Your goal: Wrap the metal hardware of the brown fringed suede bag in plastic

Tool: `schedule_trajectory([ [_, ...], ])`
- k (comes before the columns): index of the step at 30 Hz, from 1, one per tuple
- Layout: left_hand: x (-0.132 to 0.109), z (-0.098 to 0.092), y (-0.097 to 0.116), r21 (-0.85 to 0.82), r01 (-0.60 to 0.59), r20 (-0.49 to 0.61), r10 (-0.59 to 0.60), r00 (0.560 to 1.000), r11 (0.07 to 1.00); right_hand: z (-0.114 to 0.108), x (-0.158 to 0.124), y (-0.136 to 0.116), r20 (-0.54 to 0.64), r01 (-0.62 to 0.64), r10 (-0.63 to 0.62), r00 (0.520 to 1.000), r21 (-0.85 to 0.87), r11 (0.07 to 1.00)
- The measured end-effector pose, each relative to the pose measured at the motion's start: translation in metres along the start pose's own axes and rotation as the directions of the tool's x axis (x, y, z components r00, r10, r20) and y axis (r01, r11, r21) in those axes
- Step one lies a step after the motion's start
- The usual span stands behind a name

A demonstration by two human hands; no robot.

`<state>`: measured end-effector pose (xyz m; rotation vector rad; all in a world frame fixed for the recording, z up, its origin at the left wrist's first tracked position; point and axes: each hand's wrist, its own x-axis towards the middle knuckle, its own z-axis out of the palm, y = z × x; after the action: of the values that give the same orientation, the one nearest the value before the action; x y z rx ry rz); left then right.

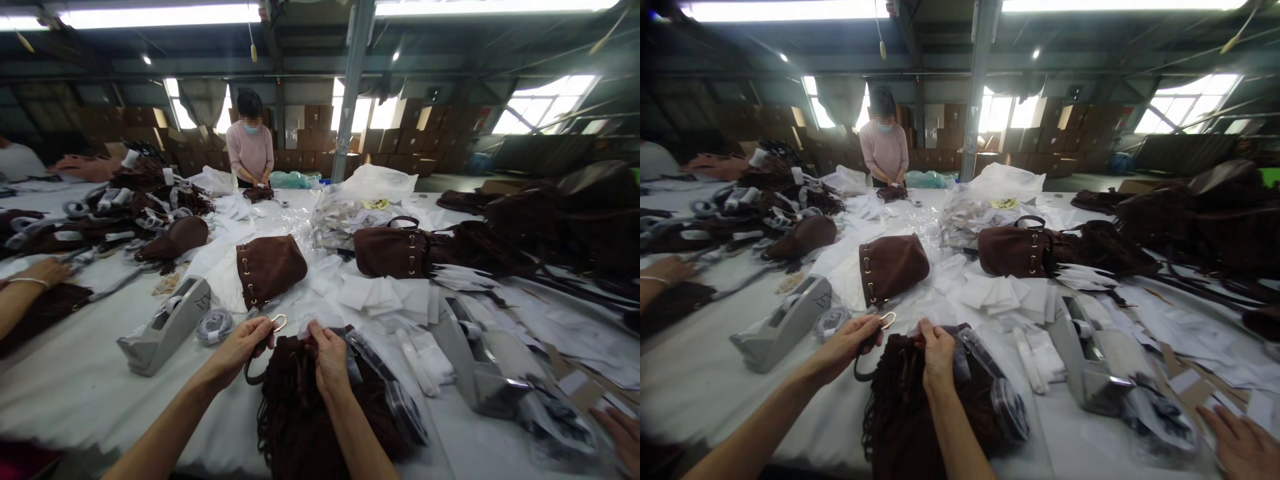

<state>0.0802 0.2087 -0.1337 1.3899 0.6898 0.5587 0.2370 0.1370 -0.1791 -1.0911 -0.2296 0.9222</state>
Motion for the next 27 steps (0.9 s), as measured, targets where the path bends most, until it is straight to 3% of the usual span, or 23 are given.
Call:
schedule_trajectory([
  [9, -0.012, 0.021, -0.009, 0.199, 0.002, 0.003, -0.002, 1.000, 0.980, -0.003, -0.002, 0.003, -0.020, 0.049, -0.051, 0.999, -0.061, 0.997],
  [14, -0.012, 0.031, -0.016, 0.236, -0.009, -0.099, 0.033, 0.994, 0.972, -0.005, -0.003, 0.004, 0.007, 0.077, -0.076, 0.997, -0.147, 0.986],
  [18, -0.014, 0.034, -0.013, 0.247, -0.020, -0.112, 0.049, 0.992, 0.969, -0.007, -0.002, 0.005, 0.044, 0.102, -0.095, 0.994, -0.183, 0.978],
  [23, -0.018, 0.034, -0.011, 0.133, -0.048, -0.210, 0.076, 0.975, 0.990, -0.007, -0.005, 0.004, 0.107, 0.153, -0.128, 0.986, -0.274, 0.950],
  [27, -0.013, 0.035, -0.017, 0.014, -0.023, -0.250, 0.025, 0.968, 1.000, -0.005, -0.009, 0.002, 0.109, 0.177, -0.149, 0.983, -0.319, 0.931],
])
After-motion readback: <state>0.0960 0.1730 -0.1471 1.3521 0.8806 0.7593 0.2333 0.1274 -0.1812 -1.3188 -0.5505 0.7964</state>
